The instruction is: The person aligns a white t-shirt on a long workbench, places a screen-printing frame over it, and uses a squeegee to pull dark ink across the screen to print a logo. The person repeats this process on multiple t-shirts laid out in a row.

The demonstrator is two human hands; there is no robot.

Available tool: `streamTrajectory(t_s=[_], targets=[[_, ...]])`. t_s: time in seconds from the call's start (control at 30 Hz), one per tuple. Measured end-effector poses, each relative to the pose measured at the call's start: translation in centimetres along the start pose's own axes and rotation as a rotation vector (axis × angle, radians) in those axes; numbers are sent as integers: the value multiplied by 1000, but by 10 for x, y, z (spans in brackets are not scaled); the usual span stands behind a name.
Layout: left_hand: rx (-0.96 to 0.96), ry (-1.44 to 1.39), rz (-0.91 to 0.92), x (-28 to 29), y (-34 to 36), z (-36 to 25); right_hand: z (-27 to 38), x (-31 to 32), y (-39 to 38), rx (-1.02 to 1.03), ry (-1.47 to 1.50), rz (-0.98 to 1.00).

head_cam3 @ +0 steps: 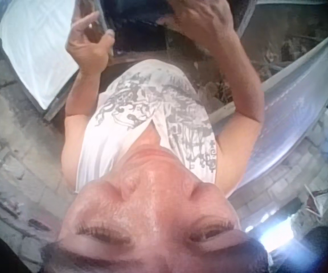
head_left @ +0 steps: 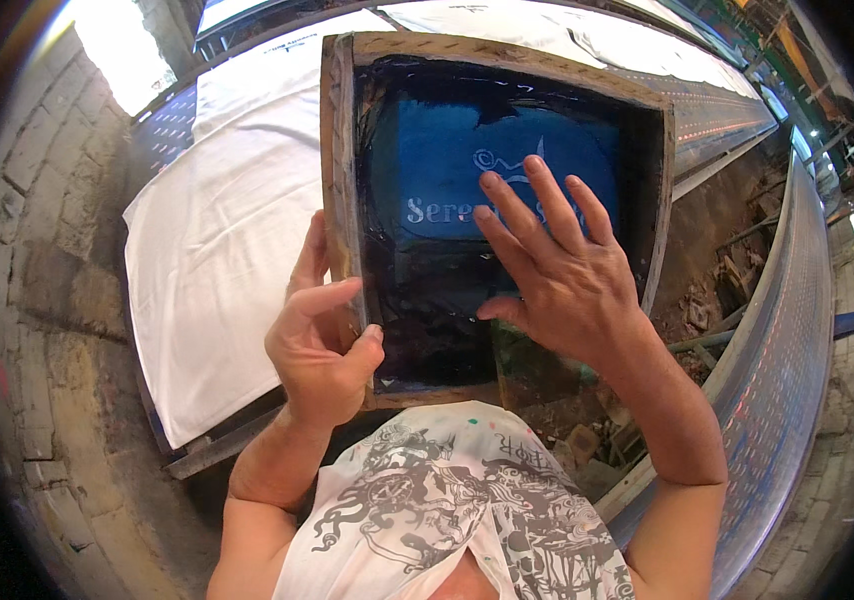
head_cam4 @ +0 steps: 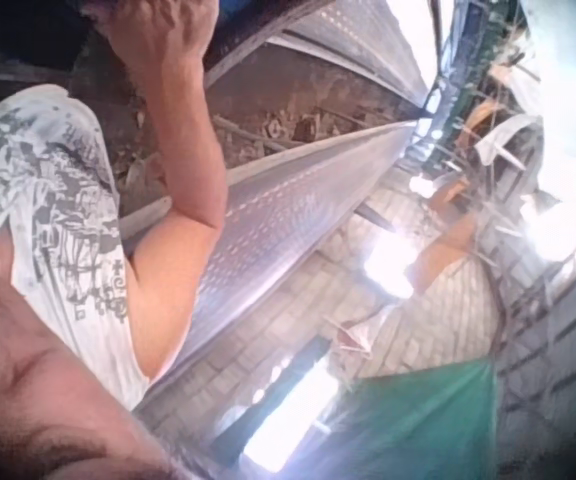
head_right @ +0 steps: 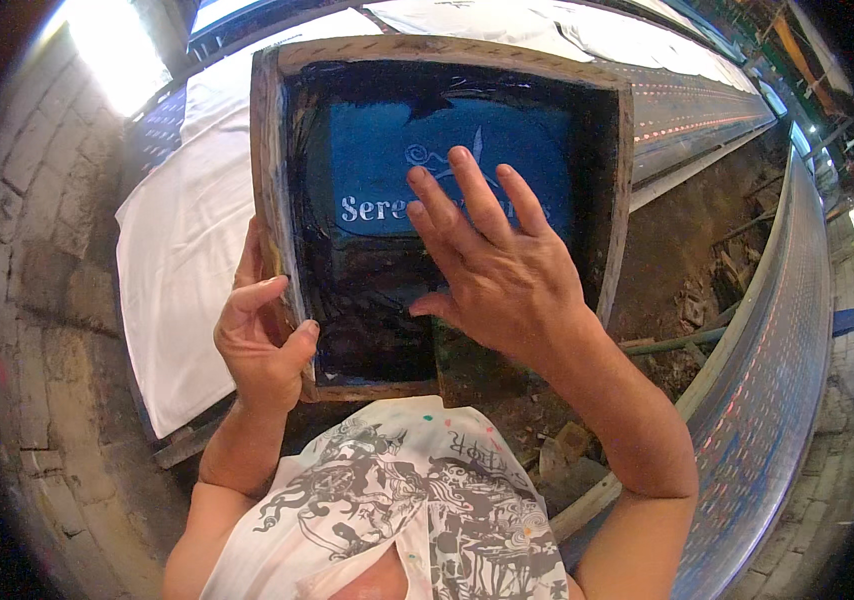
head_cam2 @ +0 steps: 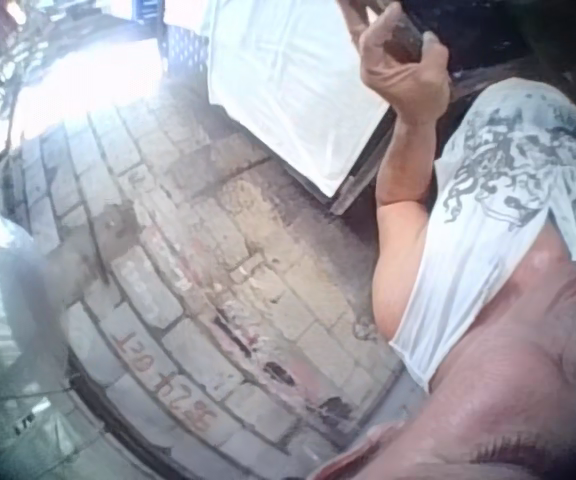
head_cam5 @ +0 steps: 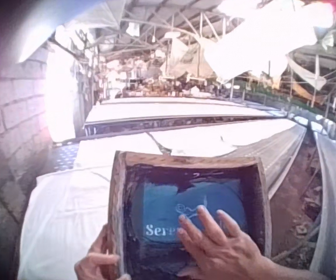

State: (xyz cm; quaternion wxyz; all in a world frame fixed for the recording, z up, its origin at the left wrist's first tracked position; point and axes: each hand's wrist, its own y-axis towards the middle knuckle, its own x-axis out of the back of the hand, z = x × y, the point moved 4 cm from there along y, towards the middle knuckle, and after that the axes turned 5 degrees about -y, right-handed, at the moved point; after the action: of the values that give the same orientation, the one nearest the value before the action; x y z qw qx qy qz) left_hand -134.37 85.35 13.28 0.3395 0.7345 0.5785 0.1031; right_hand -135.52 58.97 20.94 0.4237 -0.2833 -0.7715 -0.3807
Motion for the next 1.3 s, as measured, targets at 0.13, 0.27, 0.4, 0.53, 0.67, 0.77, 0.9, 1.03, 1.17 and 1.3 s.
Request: streamTrajectory(t_s=[0.13, 0.27, 0.4, 0.53, 0.67, 0.77, 0.9, 1.03, 1.17, 1.3], targets=[[14, -59, -12, 7, 16, 20, -16, 10, 12, -35, -10, -102], [55, -66, -26, 13, 27, 36, -29, 8, 23, -57, -26, -93], [53, -11, -8, 17, 37, 49, -21, -17, 32, -7, 17, -13], [81, -35, -5, 11, 40, 56, -26, -36, 45, 4, 67, 35], [110, -37, -37, 3, 42, 65, -39, -53, 53, 45, 62, 72], [109, 2, -61, -11, 44, 79, -68, -49, 46, 39, 69, -55], [149, 47, -160, -35, 43, 108, -154, -44, 19, -32, -4, -300], [253, 86, -324, -69, 43, 145, -271, -82, -30, -201, -159, -330], [337, 18, -421, -101, 36, 201, -370, -163, -82, -361, -151, -69], [460, 74, -497, -133, 28, 247, -438, -272, -139, -418, -31, 233]])
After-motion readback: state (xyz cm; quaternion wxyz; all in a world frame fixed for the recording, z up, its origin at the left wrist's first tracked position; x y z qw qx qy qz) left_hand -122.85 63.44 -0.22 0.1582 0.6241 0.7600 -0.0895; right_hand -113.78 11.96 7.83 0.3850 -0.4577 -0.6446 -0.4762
